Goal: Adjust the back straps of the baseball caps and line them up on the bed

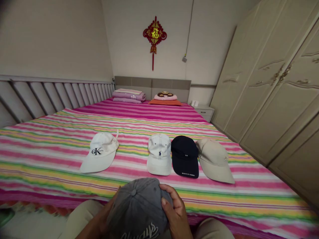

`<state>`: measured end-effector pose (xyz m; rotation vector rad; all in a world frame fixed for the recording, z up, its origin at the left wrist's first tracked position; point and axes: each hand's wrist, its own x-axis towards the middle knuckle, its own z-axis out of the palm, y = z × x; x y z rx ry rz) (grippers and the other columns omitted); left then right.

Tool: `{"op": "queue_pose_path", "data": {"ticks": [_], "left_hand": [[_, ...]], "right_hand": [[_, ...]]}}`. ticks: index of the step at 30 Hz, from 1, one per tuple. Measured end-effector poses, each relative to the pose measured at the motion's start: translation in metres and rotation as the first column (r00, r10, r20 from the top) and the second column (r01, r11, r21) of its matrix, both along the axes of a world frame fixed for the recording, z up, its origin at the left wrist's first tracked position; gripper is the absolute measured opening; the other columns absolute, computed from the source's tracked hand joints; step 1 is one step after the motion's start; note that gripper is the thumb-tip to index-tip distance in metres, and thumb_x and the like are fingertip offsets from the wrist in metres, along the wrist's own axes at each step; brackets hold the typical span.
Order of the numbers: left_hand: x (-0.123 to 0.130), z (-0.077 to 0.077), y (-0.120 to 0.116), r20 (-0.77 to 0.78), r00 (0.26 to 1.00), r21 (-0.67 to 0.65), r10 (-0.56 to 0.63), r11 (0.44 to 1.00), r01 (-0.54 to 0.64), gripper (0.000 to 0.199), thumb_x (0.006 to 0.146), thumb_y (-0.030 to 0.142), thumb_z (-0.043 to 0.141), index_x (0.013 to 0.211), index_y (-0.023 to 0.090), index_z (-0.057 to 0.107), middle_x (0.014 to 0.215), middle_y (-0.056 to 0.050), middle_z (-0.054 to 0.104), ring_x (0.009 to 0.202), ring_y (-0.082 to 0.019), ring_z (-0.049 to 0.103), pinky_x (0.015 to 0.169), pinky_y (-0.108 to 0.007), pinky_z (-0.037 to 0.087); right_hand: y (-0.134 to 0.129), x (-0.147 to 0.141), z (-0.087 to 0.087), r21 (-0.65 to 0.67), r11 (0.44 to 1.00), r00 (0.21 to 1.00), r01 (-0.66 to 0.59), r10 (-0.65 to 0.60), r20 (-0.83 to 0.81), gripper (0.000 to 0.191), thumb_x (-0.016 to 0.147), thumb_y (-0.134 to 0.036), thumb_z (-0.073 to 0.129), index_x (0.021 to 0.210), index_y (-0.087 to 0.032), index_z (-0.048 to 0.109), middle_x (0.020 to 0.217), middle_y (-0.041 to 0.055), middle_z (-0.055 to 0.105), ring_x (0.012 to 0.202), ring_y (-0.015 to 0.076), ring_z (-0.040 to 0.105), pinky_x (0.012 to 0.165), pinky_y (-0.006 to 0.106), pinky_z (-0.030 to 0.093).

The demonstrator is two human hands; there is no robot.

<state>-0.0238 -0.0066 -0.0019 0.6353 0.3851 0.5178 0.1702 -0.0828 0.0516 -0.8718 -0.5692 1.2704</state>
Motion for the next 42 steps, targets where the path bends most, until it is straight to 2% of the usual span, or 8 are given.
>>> {"op": "queue_pose_path", "data": {"ticks": [8, 11, 18, 21, 24, 28, 34, 42], "left_hand": [[0.007, 0.031, 0.03, 0.261, 0.962, -0.125, 0.084, 0.991, -0.052, 0.048, 0.07, 0.032, 0.055, 0.114, 0.012, 0.054, 0.1, -0.012, 0.065, 0.1, -0.028, 0.056, 0.094, -0.042, 0.031], [0.015, 0.037, 0.026, 0.283, 0.954, -0.105, 0.097, 0.992, -0.069, 0.052, 0.066, 0.028, 0.059, 0.116, 0.013, 0.052, 0.1, -0.011, 0.065, 0.098, -0.028, 0.056, 0.093, -0.042, 0.032], [0.02, 0.055, 0.015, 0.099, 0.993, -0.168, 0.059, 0.985, -0.042, 0.052, 0.073, 0.052, 0.047, 0.098, 0.009, 0.061, 0.08, -0.01, 0.068, 0.079, -0.025, 0.062, 0.078, -0.035, 0.042], [0.02, 0.06, 0.015, 0.009, 0.983, -0.044, 0.182, 0.982, -0.181, 0.022, 0.066, 0.025, 0.063, 0.083, 0.011, 0.063, 0.062, -0.003, 0.064, 0.057, -0.015, 0.059, 0.061, -0.025, 0.043], [0.02, 0.064, 0.014, -0.007, 0.969, 0.08, 0.249, 0.966, -0.247, 0.023, 0.055, 0.009, 0.068, 0.077, 0.013, 0.06, 0.057, 0.001, 0.06, 0.049, -0.01, 0.055, 0.051, -0.02, 0.04], [0.021, 0.068, 0.008, -0.053, 0.974, 0.135, 0.221, 0.968, -0.212, 0.023, 0.055, 0.009, 0.069, 0.074, 0.014, 0.055, 0.061, 0.0, 0.059, 0.053, -0.011, 0.056, 0.053, -0.022, 0.042], [0.025, 0.082, 0.003, -0.021, 0.979, 0.174, 0.205, 0.965, -0.198, 0.036, 0.05, 0.008, 0.073, 0.083, 0.015, 0.058, 0.075, -0.003, 0.063, 0.058, -0.011, 0.058, 0.055, -0.021, 0.043], [0.031, 0.089, 0.001, -0.265, 0.931, 0.311, 0.251, 0.936, -0.164, 0.022, 0.055, 0.024, 0.074, 0.067, 0.01, 0.064, 0.054, -0.002, 0.06, 0.044, -0.008, 0.05, 0.044, -0.018, 0.035]], "right_hand": [[-0.009, 0.004, -0.017, 0.039, 0.992, 0.985, -0.118, 0.122, -0.124, 0.065, 0.062, -0.028, 0.069, 0.122, -0.028, 0.044, 0.114, 0.0073, 0.06, 0.102, 0.0262, 0.055, 0.086, 0.04, 0.04], [-0.011, 0.01, -0.022, 0.007, 0.971, 0.944, -0.238, 0.233, -0.233, 0.049, 0.066, -0.032, 0.066, 0.113, -0.025, 0.055, 0.113, 0.0078, 0.06, 0.104, 0.0261, 0.053, 0.092, 0.041, 0.035], [-0.006, 0.017, -0.02, 0.029, 0.911, 0.849, -0.412, 0.396, -0.35, 0.043, 0.063, -0.049, 0.063, 0.096, -0.021, 0.065, 0.103, 0.0091, 0.065, 0.101, 0.028, 0.055, 0.093, 0.043, 0.032], [-0.005, 0.019, -0.015, 0.071, 0.914, 0.84, -0.4, 0.396, -0.37, 0.046, 0.057, -0.047, 0.069, 0.096, -0.022, 0.064, 0.098, 0.0082, 0.066, 0.094, 0.0265, 0.057, 0.087, 0.04, 0.038], [-0.004, 0.02, -0.01, 0.075, 0.93, 0.834, -0.36, 0.356, -0.421, 0.041, 0.054, -0.036, 0.074, 0.092, -0.022, 0.064, 0.08, 0.0035, 0.066, 0.074, 0.0178, 0.06, 0.071, 0.03, 0.045], [-0.003, 0.019, -0.002, 0.042, 0.966, 0.87, -0.256, 0.25, -0.425, 0.017, 0.063, -0.029, 0.071, 0.075, -0.02, 0.063, 0.047, -0.0063, 0.046, 0.045, 0.0061, 0.043, 0.047, 0.017, 0.036], [-0.007, 0.025, 0.005, -0.035, 0.972, 0.916, -0.233, 0.208, -0.342, 0.026, 0.07, -0.045, 0.06, 0.072, -0.019, 0.062, 0.038, -0.0077, 0.025, 0.038, 0.0072, 0.026, 0.039, 0.019, 0.029], [-0.01, 0.036, 0.003, 0.024, 0.991, 0.968, -0.133, 0.135, -0.213, 0.026, 0.076, -0.042, 0.053, 0.085, -0.02, 0.063, 0.04, -0.0054, 0.036, 0.038, 0.0079, 0.029, 0.038, 0.02, 0.027]]}}
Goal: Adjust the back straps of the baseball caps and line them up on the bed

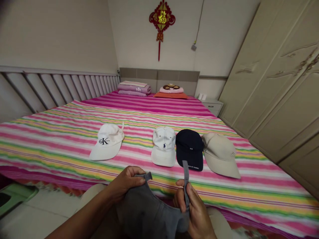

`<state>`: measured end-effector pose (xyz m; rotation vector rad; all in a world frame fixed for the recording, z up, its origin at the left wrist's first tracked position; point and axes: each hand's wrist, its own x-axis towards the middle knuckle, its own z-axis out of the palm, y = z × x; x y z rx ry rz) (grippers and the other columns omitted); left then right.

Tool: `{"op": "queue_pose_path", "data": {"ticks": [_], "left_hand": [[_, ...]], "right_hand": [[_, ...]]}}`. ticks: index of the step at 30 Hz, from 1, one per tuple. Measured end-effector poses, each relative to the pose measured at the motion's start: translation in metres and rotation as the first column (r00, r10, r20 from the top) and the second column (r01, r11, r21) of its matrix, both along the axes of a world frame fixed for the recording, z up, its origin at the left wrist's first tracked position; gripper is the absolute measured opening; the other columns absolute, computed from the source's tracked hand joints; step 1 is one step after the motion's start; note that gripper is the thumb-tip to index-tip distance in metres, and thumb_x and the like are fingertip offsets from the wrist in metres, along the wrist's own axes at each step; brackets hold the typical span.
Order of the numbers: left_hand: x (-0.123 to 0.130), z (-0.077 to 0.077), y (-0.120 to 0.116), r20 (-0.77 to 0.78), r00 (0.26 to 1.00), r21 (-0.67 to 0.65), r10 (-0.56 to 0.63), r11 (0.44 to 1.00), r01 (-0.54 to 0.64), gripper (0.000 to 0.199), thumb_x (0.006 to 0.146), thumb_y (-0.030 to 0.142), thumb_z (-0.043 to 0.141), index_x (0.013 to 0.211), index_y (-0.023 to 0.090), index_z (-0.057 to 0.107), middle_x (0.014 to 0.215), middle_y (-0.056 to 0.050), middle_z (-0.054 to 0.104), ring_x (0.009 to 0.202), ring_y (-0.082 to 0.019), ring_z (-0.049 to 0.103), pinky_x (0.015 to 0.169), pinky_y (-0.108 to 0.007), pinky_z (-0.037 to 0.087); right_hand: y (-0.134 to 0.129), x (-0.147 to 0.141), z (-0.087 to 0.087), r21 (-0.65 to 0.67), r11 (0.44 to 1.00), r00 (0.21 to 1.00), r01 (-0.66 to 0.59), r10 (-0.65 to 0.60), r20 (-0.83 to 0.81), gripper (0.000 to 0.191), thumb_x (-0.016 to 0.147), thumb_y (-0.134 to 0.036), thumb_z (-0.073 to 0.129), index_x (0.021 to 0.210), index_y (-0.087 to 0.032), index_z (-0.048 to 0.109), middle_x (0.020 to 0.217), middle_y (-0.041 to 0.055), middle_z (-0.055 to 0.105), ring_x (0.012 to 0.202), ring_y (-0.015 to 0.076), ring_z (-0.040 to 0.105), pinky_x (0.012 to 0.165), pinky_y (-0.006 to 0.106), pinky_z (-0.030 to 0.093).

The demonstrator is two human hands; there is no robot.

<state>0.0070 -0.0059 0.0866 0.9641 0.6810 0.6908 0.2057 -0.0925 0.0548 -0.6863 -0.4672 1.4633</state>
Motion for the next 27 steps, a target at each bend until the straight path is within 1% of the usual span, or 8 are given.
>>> {"op": "queue_pose_path", "data": {"ticks": [3, 5, 8, 15, 18, 20, 23, 27], "left_hand": [[0.0, 0.004, -0.002, 0.009, 1.0, 0.036, 0.009, 0.999, -0.009, 0.018, 0.057, 0.023, 0.072, 0.068, 0.011, 0.063, 0.056, 0.0, 0.06, 0.047, -0.007, 0.05, 0.046, -0.018, 0.035], [0.001, 0.007, -0.003, 0.06, 0.998, 0.047, -0.014, 0.999, 0.011, 0.017, 0.059, 0.024, 0.071, 0.069, 0.012, 0.063, 0.06, -0.001, 0.061, 0.05, -0.008, 0.052, 0.049, -0.018, 0.037], [0.002, 0.01, -0.005, 0.099, 0.993, 0.054, -0.072, 0.996, 0.067, 0.016, 0.062, 0.024, 0.069, 0.072, 0.012, 0.064, 0.065, -0.003, 0.062, 0.053, -0.008, 0.053, 0.051, -0.019, 0.038], [0.006, 0.009, -0.01, 0.108, 0.983, 0.023, -0.152, 0.988, 0.15, 0.013, 0.063, 0.023, 0.069, 0.069, 0.013, 0.063, 0.057, 0.0, 0.059, 0.04, -0.003, 0.043, 0.043, -0.016, 0.03], [0.009, 0.008, -0.012, 0.167, 0.971, 0.013, -0.172, 0.985, 0.173, 0.013, 0.063, 0.022, 0.069, 0.07, 0.013, 0.063, 0.06, -0.001, 0.06, 0.047, -0.006, 0.049, 0.048, -0.017, 0.033], [0.011, 0.008, -0.014, 0.212, 0.96, 0.008, -0.184, 0.982, 0.186, 0.015, 0.061, 0.021, 0.07, 0.07, 0.012, 0.062, 0.062, -0.002, 0.061, 0.053, -0.007, 0.052, 0.052, -0.017, 0.036], [0.015, 0.006, -0.017, 0.261, 0.951, -0.002, -0.166, 0.985, 0.173, 0.018, 0.058, 0.019, 0.072, 0.07, 0.012, 0.06, 0.064, -0.002, 0.062, 0.054, -0.007, 0.053, 0.052, -0.017, 0.036], [0.018, 0.005, -0.019, 0.29, 0.946, -0.01, -0.145, 0.988, 0.155, 0.019, 0.058, 0.019, 0.073, 0.07, 0.012, 0.059, 0.062, -0.002, 0.062, 0.052, -0.007, 0.053, 0.051, -0.017, 0.037]], "right_hand": [[0.0, 0.004, 0.004, 0.017, 0.999, 0.997, 0.046, -0.047, 0.06, 0.022, 0.067, -0.036, 0.066, 0.078, -0.018, 0.064, 0.055, -0.0007, 0.048, 0.049, 0.0097, 0.041, 0.045, 0.023, 0.034], [0.0, 0.005, 0.008, 0.033, 0.998, 0.995, 0.045, -0.048, 0.091, 0.023, 0.062, -0.032, 0.07, 0.079, -0.017, 0.064, 0.057, -0.0003, 0.049, 0.05, 0.0099, 0.042, 0.047, 0.023, 0.035], [0.001, 0.003, 0.014, 0.043, 0.999, 0.981, -0.019, 0.011, 0.196, 0.021, 0.065, -0.029, 0.069, 0.081, -0.016, 0.064, 0.053, -0.0016, 0.05, 0.042, 0.0072, 0.039, 0.042, 0.022, 0.031], [0.001, -0.01, 0.03, 0.021, 0.978, 0.895, -0.207, 0.18, 0.407, 0.027, 0.075, -0.041, 0.057, 0.071, -0.014, 0.058, 0.035, -0.0042, 0.046, 0.029, 0.0037, 0.032, 0.035, 0.018, 0.02], [0.004, -0.018, 0.038, 0.018, 0.973, 0.884, -0.228, 0.2, 0.424, 0.025, 0.073, -0.038, 0.061, 0.07, -0.014, 0.058, 0.05, -0.0007, 0.056, 0.032, 0.0029, 0.038, 0.037, 0.017, 0.023], [0.006, -0.025, 0.041, 0.01, 0.975, 0.882, -0.221, 0.196, 0.429, 0.026, 0.071, -0.037, 0.063, 0.067, -0.012, 0.057, 0.054, -0.0003, 0.058, 0.032, 0.0011, 0.035, 0.037, 0.017, 0.02], [0.009, -0.033, 0.039, -0.022, 0.978, 0.902, -0.208, 0.2, 0.382, 0.026, 0.071, -0.037, 0.063, 0.066, -0.013, 0.054, 0.042, -0.006, 0.049, 0.029, -0.0004, 0.024, 0.035, 0.017, 0.012], [0.011, -0.041, 0.031, -0.051, 0.973, 0.94, -0.227, 0.232, 0.248, 0.024, 0.073, -0.037, 0.061, 0.067, -0.016, 0.05, 0.031, -0.0114, 0.036, 0.025, 0.0011, 0.018, 0.032, 0.017, 0.014]]}}
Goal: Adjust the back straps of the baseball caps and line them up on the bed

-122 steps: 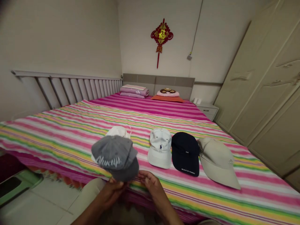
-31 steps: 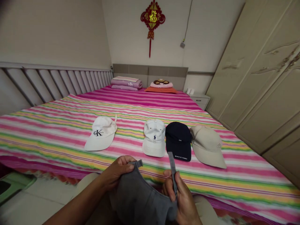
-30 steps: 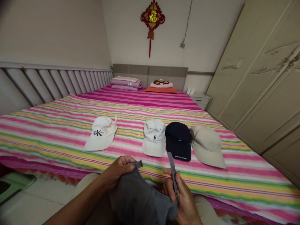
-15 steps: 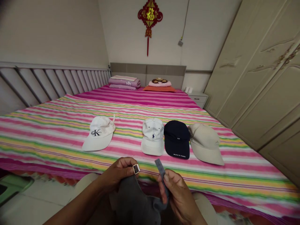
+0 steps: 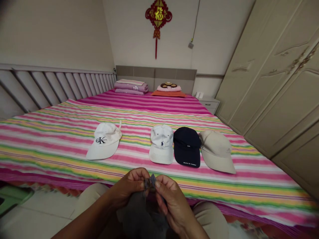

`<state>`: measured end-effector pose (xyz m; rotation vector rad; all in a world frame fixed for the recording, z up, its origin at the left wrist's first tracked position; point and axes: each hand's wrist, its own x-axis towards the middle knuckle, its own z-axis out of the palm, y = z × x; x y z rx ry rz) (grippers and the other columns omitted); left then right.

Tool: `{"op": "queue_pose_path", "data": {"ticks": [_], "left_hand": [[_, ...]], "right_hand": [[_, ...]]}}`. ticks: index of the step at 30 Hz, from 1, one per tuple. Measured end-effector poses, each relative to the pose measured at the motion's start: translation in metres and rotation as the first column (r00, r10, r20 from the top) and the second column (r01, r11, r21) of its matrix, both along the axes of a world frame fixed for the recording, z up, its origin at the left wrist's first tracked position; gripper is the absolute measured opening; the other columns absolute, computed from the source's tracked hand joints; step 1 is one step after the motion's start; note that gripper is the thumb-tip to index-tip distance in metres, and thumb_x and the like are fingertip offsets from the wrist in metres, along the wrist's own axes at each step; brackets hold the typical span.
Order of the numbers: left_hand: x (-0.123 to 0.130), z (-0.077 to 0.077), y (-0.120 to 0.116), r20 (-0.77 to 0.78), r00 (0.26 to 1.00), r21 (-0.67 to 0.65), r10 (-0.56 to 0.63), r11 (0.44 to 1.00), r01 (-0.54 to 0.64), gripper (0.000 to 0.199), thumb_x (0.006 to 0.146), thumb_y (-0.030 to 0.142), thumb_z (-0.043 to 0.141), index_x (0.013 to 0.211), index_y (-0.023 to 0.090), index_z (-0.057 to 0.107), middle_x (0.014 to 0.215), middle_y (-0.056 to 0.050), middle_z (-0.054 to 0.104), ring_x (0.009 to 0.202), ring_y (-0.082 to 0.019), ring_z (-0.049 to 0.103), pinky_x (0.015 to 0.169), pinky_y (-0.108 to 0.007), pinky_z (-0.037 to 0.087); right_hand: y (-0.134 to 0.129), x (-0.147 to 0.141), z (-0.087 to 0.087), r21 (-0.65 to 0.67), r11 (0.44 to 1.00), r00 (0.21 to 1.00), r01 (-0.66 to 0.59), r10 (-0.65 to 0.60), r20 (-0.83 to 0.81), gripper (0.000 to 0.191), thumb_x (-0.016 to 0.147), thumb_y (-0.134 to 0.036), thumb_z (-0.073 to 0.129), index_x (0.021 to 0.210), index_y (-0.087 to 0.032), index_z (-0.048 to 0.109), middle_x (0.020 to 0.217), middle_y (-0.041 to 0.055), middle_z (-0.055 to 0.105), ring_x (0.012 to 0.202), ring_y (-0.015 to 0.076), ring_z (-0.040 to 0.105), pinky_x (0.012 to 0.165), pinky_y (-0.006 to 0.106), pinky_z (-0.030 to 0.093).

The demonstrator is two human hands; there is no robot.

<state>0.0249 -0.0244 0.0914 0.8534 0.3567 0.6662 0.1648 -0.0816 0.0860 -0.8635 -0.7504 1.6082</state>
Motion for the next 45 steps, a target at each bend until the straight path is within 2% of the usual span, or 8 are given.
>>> {"op": "queue_pose_path", "data": {"ticks": [4, 7, 16, 26, 33, 38, 45], "left_hand": [[0.002, -0.003, 0.0, 0.003, 1.0, -0.054, 0.02, 0.998, -0.019, 0.018, 0.06, 0.021, 0.072, 0.07, 0.012, 0.061, 0.058, -0.002, 0.063, 0.051, -0.009, 0.056, 0.051, -0.018, 0.039], [0.003, -0.007, 0.001, 0.0, 0.998, -0.069, 0.06, 0.996, -0.06, 0.016, 0.059, 0.019, 0.072, 0.069, 0.012, 0.062, 0.062, -0.004, 0.065, 0.055, -0.01, 0.058, 0.055, -0.019, 0.041], [0.006, -0.015, 0.006, 0.009, 0.994, -0.102, 0.11, 0.989, -0.108, 0.019, 0.058, 0.016, 0.073, 0.07, 0.012, 0.058, 0.059, -0.002, 0.063, 0.051, -0.007, 0.055, 0.05, -0.016, 0.038], [0.004, -0.018, 0.006, -0.024, 0.996, -0.136, 0.088, 0.987, -0.09, 0.022, 0.057, 0.017, 0.073, 0.07, 0.011, 0.057, 0.059, 0.0, 0.06, 0.048, -0.006, 0.052, 0.047, -0.015, 0.036], [0.001, -0.021, 0.006, -0.031, 0.997, -0.135, 0.069, 0.988, -0.073, 0.019, 0.059, 0.017, 0.072, 0.07, 0.011, 0.058, 0.06, -0.001, 0.06, 0.048, -0.006, 0.053, 0.047, -0.015, 0.036], [0.0, -0.023, 0.007, -0.046, 0.994, -0.146, 0.096, 0.984, -0.101, 0.019, 0.058, 0.017, 0.073, 0.07, 0.011, 0.058, 0.059, 0.0, 0.06, 0.047, -0.006, 0.052, 0.047, -0.016, 0.036], [-0.001, -0.023, 0.007, -0.055, 0.994, -0.158, 0.098, 0.982, -0.106, 0.018, 0.058, 0.016, 0.073, 0.069, 0.01, 0.06, 0.058, -0.001, 0.06, 0.047, -0.006, 0.052, 0.047, -0.016, 0.036]], "right_hand": [[0.001, -0.002, -0.003, -0.046, 0.998, 0.99, -0.052, 0.045, -0.131, 0.023, 0.072, -0.036, 0.062, 0.066, -0.016, 0.05, 0.031, -0.0127, 0.033, 0.025, 0.0003, 0.014, 0.029, 0.015, 0.015], [0.002, -0.003, -0.005, -0.058, 0.996, 0.98, -0.071, 0.058, -0.192, 0.023, 0.071, -0.036, 0.063, 0.067, -0.015, 0.052, 0.032, -0.013, 0.031, 0.026, -0.0003, 0.013, 0.028, 0.014, 0.015], [0.003, -0.005, -0.011, -0.079, 0.996, 0.972, -0.047, 0.027, -0.234, 0.022, 0.072, -0.032, 0.063, 0.066, -0.018, 0.047, 0.033, -0.0126, 0.033, 0.026, 0.0003, 0.013, 0.029, 0.014, 0.015], [0.005, 0.001, -0.016, -0.068, 0.991, 0.982, -0.119, 0.107, -0.158, 0.023, 0.07, -0.031, 0.064, 0.066, -0.018, 0.046, 0.031, -0.0126, 0.033, 0.026, 0.0003, 0.014, 0.029, 0.014, 0.013], [0.007, 0.002, -0.013, -0.074, 0.99, 0.991, -0.121, 0.116, -0.069, 0.023, 0.069, -0.032, 0.066, 0.064, -0.016, 0.048, 0.03, -0.0122, 0.034, 0.025, -0.0003, 0.014, 0.029, 0.014, 0.012], [0.008, 0.0, -0.014, -0.072, 0.994, 0.995, -0.085, 0.08, -0.064, 0.024, 0.069, -0.033, 0.065, 0.063, -0.017, 0.048, 0.03, -0.0125, 0.033, 0.025, 0.0003, 0.015, 0.03, 0.016, 0.013], [0.008, -0.005, -0.014, -0.019, 1.0, 0.999, -0.017, 0.018, 0.048, 0.023, 0.072, -0.033, 0.062, 0.063, -0.017, 0.049, 0.03, -0.0119, 0.034, 0.026, 0.0011, 0.016, 0.033, 0.018, 0.012]]}}
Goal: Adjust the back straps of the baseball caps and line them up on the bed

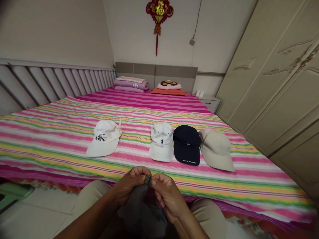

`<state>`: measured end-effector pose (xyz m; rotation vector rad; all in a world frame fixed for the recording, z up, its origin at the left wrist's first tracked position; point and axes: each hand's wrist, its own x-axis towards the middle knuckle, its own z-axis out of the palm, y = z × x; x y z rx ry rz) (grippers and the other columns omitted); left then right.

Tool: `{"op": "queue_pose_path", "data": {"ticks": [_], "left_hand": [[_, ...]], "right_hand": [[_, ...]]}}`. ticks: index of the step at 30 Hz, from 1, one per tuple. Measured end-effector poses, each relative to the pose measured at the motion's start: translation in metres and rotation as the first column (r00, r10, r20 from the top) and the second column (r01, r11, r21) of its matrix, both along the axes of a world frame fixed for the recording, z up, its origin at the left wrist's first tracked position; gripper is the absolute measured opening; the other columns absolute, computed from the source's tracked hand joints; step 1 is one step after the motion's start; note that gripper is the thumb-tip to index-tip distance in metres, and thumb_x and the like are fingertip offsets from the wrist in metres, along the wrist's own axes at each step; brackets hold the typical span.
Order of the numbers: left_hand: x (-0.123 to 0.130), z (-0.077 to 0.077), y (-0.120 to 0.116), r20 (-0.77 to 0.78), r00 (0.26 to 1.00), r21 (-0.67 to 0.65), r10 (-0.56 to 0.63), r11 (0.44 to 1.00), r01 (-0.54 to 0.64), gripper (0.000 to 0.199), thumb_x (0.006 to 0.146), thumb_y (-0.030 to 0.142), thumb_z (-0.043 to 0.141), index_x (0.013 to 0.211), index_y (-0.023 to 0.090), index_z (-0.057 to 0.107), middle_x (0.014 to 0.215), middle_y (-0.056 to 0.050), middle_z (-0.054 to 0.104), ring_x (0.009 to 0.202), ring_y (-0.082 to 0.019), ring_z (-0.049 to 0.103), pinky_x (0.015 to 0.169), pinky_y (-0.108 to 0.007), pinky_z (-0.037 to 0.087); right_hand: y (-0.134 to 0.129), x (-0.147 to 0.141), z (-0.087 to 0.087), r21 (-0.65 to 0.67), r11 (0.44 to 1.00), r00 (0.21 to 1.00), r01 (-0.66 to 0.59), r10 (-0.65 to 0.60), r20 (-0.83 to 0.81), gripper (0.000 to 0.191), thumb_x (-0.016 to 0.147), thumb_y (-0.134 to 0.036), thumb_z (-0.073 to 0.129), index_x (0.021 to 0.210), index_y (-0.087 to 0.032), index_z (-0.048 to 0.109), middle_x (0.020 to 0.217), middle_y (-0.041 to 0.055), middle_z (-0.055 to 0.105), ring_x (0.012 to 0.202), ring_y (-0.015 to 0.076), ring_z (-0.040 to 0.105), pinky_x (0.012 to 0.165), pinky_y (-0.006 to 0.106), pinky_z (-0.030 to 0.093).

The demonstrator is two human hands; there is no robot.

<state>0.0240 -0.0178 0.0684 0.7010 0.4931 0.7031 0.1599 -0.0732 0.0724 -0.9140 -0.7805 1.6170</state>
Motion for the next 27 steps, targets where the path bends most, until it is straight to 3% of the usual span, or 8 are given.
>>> {"op": "queue_pose_path", "data": {"ticks": [6, 10, 19, 27], "left_hand": [[0.0002, -0.0024, 0.0007, 0.024, 1.0, 0.009, -0.012, 1.0, 0.012, 0.017, 0.058, 0.016, 0.072, 0.069, 0.01, 0.06, 0.057, -0.001, 0.059, 0.046, -0.005, 0.051, 0.045, -0.015, 0.034], [0.0008, -0.0016, 0.0006, -0.019, 1.0, 0.01, -0.025, 1.0, 0.025, 0.017, 0.058, 0.017, 0.072, 0.068, 0.011, 0.06, 0.054, 0.001, 0.058, 0.041, -0.004, 0.048, 0.041, -0.014, 0.031], [0.0006, -0.0024, 0.003, 0.0, 1.0, 0.023, -0.028, 0.999, 0.028, 0.019, 0.058, 0.019, 0.072, 0.07, 0.011, 0.06, 0.057, -0.002, 0.061, 0.045, -0.007, 0.052, 0.046, -0.017, 0.036], [-0.0004, -0.0032, 0.0039, -0.038, 0.998, 0.065, -0.041, 0.997, 0.044, 0.02, 0.057, 0.018, 0.073, 0.07, 0.011, 0.059, 0.061, -0.002, 0.061, 0.051, -0.008, 0.053, 0.05, -0.018, 0.037]], "right_hand": [[0.0009, 0.0001, -0.0009, 0.058, 0.998, 0.997, -0.011, 0.007, 0.075, 0.025, 0.069, -0.037, 0.064, 0.064, -0.016, 0.051, 0.031, -0.0115, 0.035, 0.027, 0.0012, 0.018, 0.033, 0.019, 0.01], [0.0009, 0.0007, 0.0011, 0.072, 0.996, 0.986, 0.043, -0.054, 0.155, 0.026, 0.069, -0.038, 0.064, 0.067, -0.015, 0.052, 0.032, -0.0111, 0.037, 0.028, 0.0012, 0.018, 0.033, 0.019, 0.007], [-0.0006, -0.0009, 0.0052, 0.042, 0.998, 0.999, 0.049, -0.05, 0.004, 0.021, 0.066, -0.031, 0.067, 0.073, -0.014, 0.055, 0.042, -0.0085, 0.04, 0.037, 0.003, 0.028, 0.041, 0.018, 0.021], [0.0011, -0.0014, -0.0013, 0.081, 0.995, 0.998, 0.065, -0.063, -0.029, 0.024, 0.063, -0.027, 0.07, 0.074, -0.017, 0.051, 0.043, -0.0086, 0.043, 0.036, 0.004, 0.031, 0.04, 0.019, 0.022]]}}
